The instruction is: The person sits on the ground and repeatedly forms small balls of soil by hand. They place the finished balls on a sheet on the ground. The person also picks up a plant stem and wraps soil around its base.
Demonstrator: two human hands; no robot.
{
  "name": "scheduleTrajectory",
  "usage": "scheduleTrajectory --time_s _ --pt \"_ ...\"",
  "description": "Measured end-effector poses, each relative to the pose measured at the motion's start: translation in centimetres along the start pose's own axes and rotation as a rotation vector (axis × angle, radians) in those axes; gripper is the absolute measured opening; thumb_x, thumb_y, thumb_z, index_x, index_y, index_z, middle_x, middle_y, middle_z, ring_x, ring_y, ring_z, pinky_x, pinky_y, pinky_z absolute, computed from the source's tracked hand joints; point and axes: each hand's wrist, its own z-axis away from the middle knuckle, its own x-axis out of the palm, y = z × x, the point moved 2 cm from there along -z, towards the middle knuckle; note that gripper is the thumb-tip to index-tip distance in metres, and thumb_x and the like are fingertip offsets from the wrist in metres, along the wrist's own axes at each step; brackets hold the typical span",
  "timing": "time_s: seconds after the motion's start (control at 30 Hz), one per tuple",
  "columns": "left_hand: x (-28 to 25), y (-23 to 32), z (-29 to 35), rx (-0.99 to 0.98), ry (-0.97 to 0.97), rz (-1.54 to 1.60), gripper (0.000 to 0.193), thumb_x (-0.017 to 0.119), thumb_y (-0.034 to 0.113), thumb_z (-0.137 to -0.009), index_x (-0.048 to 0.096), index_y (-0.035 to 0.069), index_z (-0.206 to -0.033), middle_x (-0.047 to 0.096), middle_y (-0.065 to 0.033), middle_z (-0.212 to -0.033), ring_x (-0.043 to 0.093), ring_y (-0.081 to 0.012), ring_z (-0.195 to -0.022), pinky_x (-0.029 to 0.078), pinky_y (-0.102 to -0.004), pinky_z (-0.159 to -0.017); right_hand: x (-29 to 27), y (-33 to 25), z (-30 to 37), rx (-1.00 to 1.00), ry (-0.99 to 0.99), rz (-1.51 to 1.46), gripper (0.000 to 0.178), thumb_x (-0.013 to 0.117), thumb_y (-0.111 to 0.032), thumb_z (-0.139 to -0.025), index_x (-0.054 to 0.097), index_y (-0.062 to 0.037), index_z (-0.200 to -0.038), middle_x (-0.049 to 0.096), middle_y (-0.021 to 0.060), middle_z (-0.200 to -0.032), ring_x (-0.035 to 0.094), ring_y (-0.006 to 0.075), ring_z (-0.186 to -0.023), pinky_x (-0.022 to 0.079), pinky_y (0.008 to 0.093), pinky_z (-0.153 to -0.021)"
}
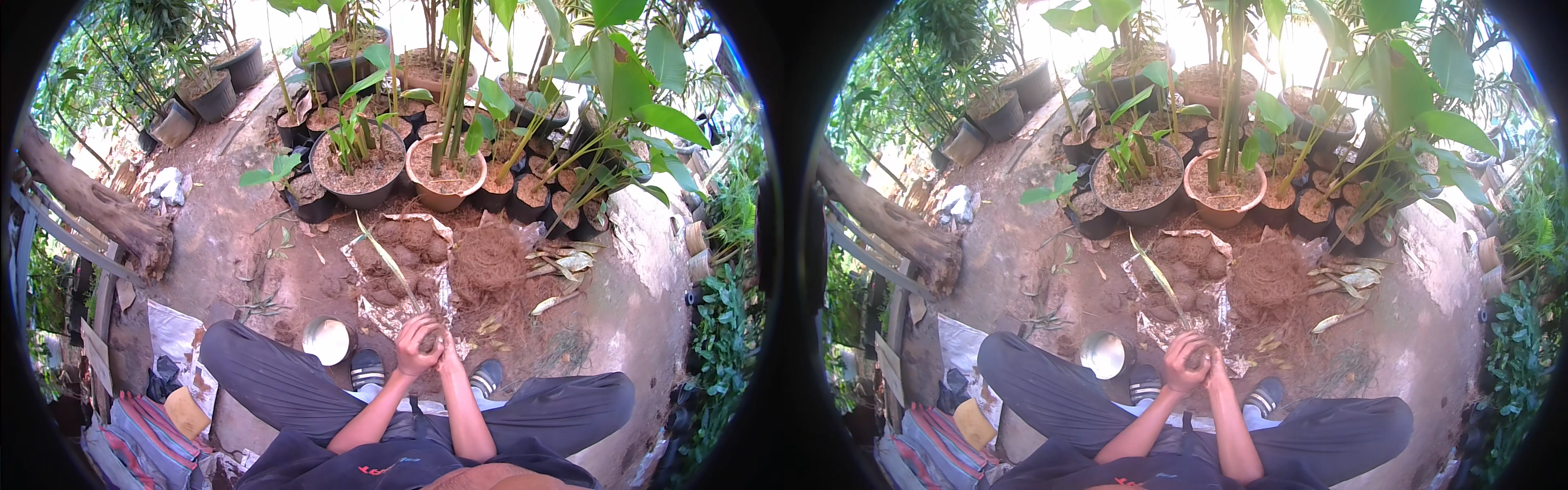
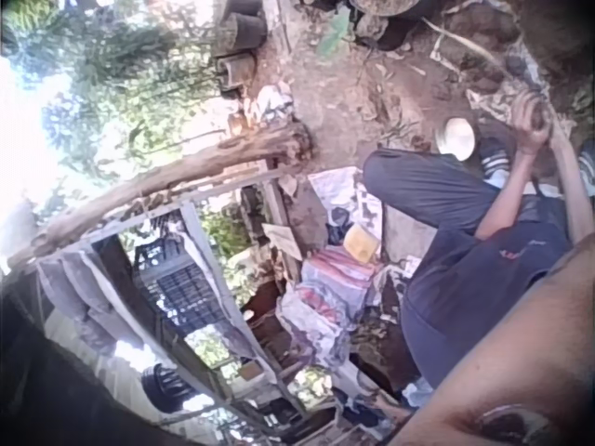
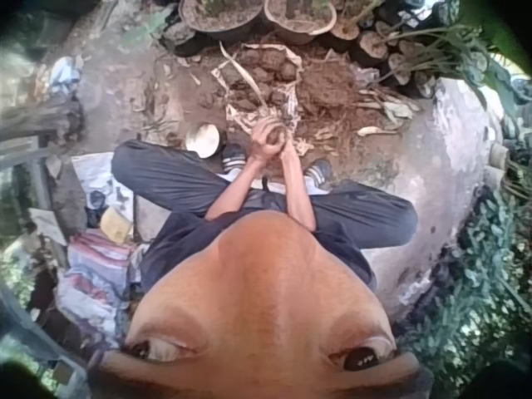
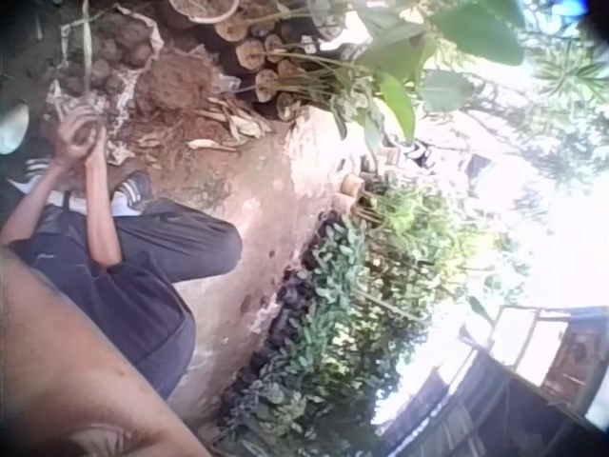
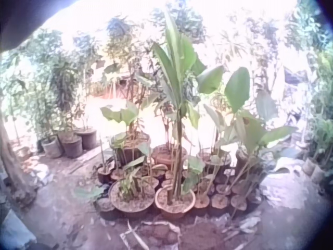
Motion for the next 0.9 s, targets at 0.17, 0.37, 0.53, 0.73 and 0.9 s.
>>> scheduleTrajectory --time_s 0.17,0.37,0.53,0.73,0.9 --pt "-0.4 -0.1 -1.1 -0.008 -0.229 0.136 0.041 0.067 0.018 -0.063 0.067 0.004 -0.101 0.065 -0.0129 -0.109 0.056 -0.0344 -0.114 0.042 -0.0444 -0.099 0.2 -1.6 0.7 -0.001 0.014 0.025 0.050 0.033 -0.046 -0.095 0.054 -0.0115 -0.123 0.058 0.0125 -0.122 0.059 0.0292 -0.108 0.050 0.0473 -0.091" --pt "-0.3 -0.9 -0.8 -0.041 -0.128 0.076 0.032 0.070 0.016 -0.061 0.068 0.005 -0.091 0.066 -0.0123 -0.101 0.060 -0.0319 -0.104 0.047 -0.0420 -0.092 -1.7 0.3 -0.5 -0.005 -0.018 0.002 0.040 0.039 -0.037 -0.096 0.055 -0.0096 -0.121 0.058 0.0128 -0.121 0.060 0.0265 -0.105 0.051 0.0437 -0.091" --pt "-0.5 -1.6 0.1 -0.068 0.052 0.024 0.021 0.069 0.008 -0.060 0.065 0.002 -0.080 0.066 -0.0136 -0.090 0.063 -0.0315 -0.093 0.048 -0.0397 -0.086 -0.5 1.0 -1.2 0.006 -0.096 0.018 0.029 0.044 -0.027 -0.096 0.056 -0.0075 -0.114 0.061 0.0088 -0.106 0.062 0.0192 -0.093 0.056 0.0360 -0.078" --pt "0.1 -2.3 0.4 -0.151 0.130 0.021 0.016 0.068 0.003 -0.063 0.063 0.001 -0.078 0.065 -0.0134 -0.086 0.063 -0.0308 -0.090 0.049 -0.0377 -0.083 1.3 1.1 -0.4 -0.034 -0.088 0.025 0.031 0.047 -0.029 -0.095 0.058 -0.0076 -0.114 0.061 0.0085 -0.110 0.061 0.0196 -0.098 0.053 0.0378 -0.085" --pt "0.9 -3.3 1.2 -0.261 0.205 0.017 0.015 0.067 0.002 -0.067 0.062 0.000 -0.081 0.065 -0.0138 -0.089 0.063 -0.0305 -0.089 0.049 -0.0367 -0.083 3.7 1.2 1.3 -0.206 0.005 0.117 0.036 0.039 -0.030 -0.099 0.055 -0.0043 -0.119 0.060 0.0071 -0.111 0.057 0.0171 -0.102 0.047 0.0328 -0.091"
